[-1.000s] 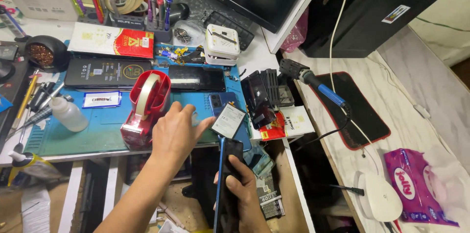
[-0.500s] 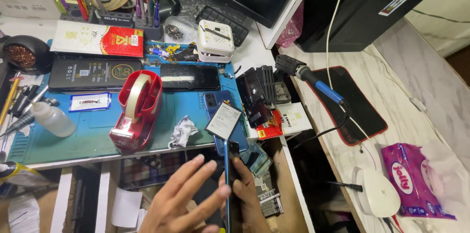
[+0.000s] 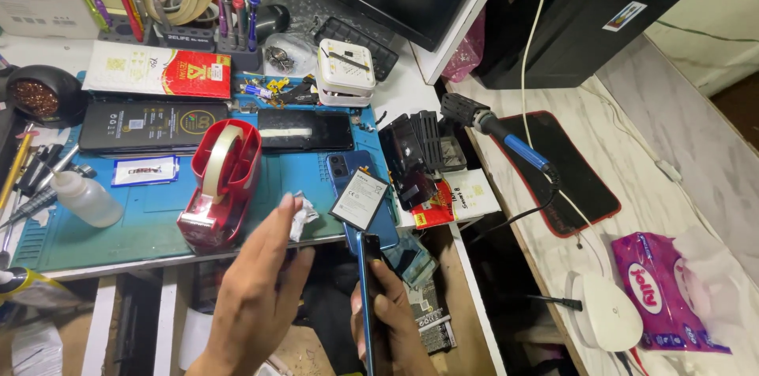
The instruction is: Cleaning and inspecting internal components of a mobile phone during repair
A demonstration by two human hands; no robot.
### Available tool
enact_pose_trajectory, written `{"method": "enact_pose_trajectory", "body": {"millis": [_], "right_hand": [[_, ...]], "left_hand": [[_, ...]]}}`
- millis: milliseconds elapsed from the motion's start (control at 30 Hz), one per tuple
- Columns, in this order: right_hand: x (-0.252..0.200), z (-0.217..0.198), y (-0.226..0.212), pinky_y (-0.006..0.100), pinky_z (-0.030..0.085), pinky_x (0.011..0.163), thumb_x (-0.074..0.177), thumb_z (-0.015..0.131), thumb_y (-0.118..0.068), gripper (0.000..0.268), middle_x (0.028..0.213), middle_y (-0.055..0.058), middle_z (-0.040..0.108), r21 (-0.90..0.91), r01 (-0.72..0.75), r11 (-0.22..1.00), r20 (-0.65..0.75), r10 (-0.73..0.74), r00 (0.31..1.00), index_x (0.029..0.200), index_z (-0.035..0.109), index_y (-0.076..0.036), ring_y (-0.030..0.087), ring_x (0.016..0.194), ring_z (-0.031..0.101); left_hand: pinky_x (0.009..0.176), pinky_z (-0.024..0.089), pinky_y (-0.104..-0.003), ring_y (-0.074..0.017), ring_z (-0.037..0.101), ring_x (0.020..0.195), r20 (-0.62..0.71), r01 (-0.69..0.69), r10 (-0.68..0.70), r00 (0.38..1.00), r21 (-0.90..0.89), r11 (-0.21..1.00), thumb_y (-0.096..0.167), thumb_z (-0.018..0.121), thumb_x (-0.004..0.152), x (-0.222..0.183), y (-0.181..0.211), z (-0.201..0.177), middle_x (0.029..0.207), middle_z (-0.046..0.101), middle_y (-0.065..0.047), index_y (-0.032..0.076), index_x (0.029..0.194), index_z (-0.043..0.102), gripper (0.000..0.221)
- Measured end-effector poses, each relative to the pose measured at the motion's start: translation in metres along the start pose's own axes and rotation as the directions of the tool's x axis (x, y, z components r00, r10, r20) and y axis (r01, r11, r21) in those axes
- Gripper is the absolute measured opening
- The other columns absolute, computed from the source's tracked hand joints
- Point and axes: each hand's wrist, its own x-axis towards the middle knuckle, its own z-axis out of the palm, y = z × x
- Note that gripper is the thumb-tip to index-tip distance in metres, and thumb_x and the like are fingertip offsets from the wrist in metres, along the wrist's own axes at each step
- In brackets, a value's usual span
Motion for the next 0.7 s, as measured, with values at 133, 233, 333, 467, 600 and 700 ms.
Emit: {"method": "enact_pose_trajectory", "body": {"millis": [133, 233, 333, 467, 600, 700], "right_hand": [[-0.005, -0.008, 0.002, 0.029, 0.046, 0.033, 0.088, 0.078, -0.024, 0.06, 0.094, 0.023, 0.05, -0.044, -0.067, 0.997, -0.086, 0.063, 0.994, 0.144, 0.056, -0.027, 0.026, 0.047, 0.053], [-0.016, 0.027, -0.003, 0.024, 0.051, 0.07, 0.079, 0.079, -0.021, 0.059, 0.108, 0.009, 0.069, 0.022, -0.108, 0.994, -0.357, 0.109, 0.928, 0.136, 0.063, -0.024, 0.015, 0.091, 0.067], [-0.001, -0.001, 0.005, 0.023, 0.035, 0.037, 0.104, 0.064, -0.024, 0.048, 0.096, 0.013, 0.057, 0.073, -0.011, 0.997, 0.253, -0.007, 0.967, 0.15, 0.051, -0.027, 0.019, 0.046, 0.057], [0.0, -0.006, 0.006, 0.023, 0.04, 0.04, 0.106, 0.058, -0.022, 0.048, 0.099, 0.016, 0.058, 0.139, -0.026, 0.99, 0.265, -0.012, 0.964, 0.153, 0.048, -0.026, 0.018, 0.048, 0.053], [-0.004, -0.008, 0.007, 0.025, 0.046, 0.041, 0.104, 0.057, -0.028, 0.048, 0.088, 0.011, 0.063, 0.209, -0.096, 0.973, 0.094, 0.078, 0.993, 0.152, 0.049, -0.026, 0.015, 0.046, 0.055], [-0.004, -0.001, 0.007, 0.024, 0.04, 0.034, 0.106, 0.055, -0.029, 0.05, 0.088, 0.009, 0.062, 0.263, -0.132, 0.956, 0.154, 0.094, 0.984, 0.155, 0.045, -0.027, 0.013, 0.045, 0.057]], "left_hand": [[0.114, 0.05, -0.06, -0.0531, 0.044, 0.151, 0.077, -0.213, 0.22, 0.973, -0.086, 0.973, 0.015, 0.066, 0.096, -0.042, 0.006, 0.001, 0.163, 0.039, -0.029, 0.024, 0.161, 0.027, 0.077], [0.118, 0.041, -0.061, -0.0502, 0.043, 0.146, 0.187, -0.435, 0.431, 0.883, -0.02, 0.9, 0.06, 0.031, 0.107, -0.04, -0.007, 0.016, 0.157, 0.04, -0.026, 0.027, 0.149, 0.051, 0.057], [0.121, 0.026, -0.06, -0.0558, 0.016, 0.156, 0.136, 0.052, -0.066, 0.988, 0.101, 0.993, 0.067, 0.025, 0.1, -0.022, -0.025, 0.024, 0.17, 0.012, -0.031, 0.025, 0.161, 0.032, 0.074], [0.124, 0.028, -0.054, -0.0471, 0.019, 0.16, 0.055, 0.034, -0.037, 0.998, 0.055, 0.998, 0.054, 0.033, 0.105, -0.022, -0.012, 0.009, 0.171, 0.017, -0.028, 0.014, 0.162, 0.025, 0.07], [0.122, 0.038, -0.064, -0.05, 0.036, 0.152, 0.094, -0.404, 0.4, 0.911, 0.028, 0.914, 0.057, 0.04, 0.109, -0.044, -0.014, 0.023, 0.163, 0.031, -0.026, 0.027, 0.158, 0.033, 0.058], [0.124, 0.03, -0.062, -0.0493, 0.027, 0.153, 0.126, -0.304, 0.297, 0.947, 0.041, 0.952, 0.066, 0.031, 0.105, -0.034, -0.019, 0.03, 0.165, 0.025, -0.022, 0.029, 0.157, 0.034, 0.064]]}}
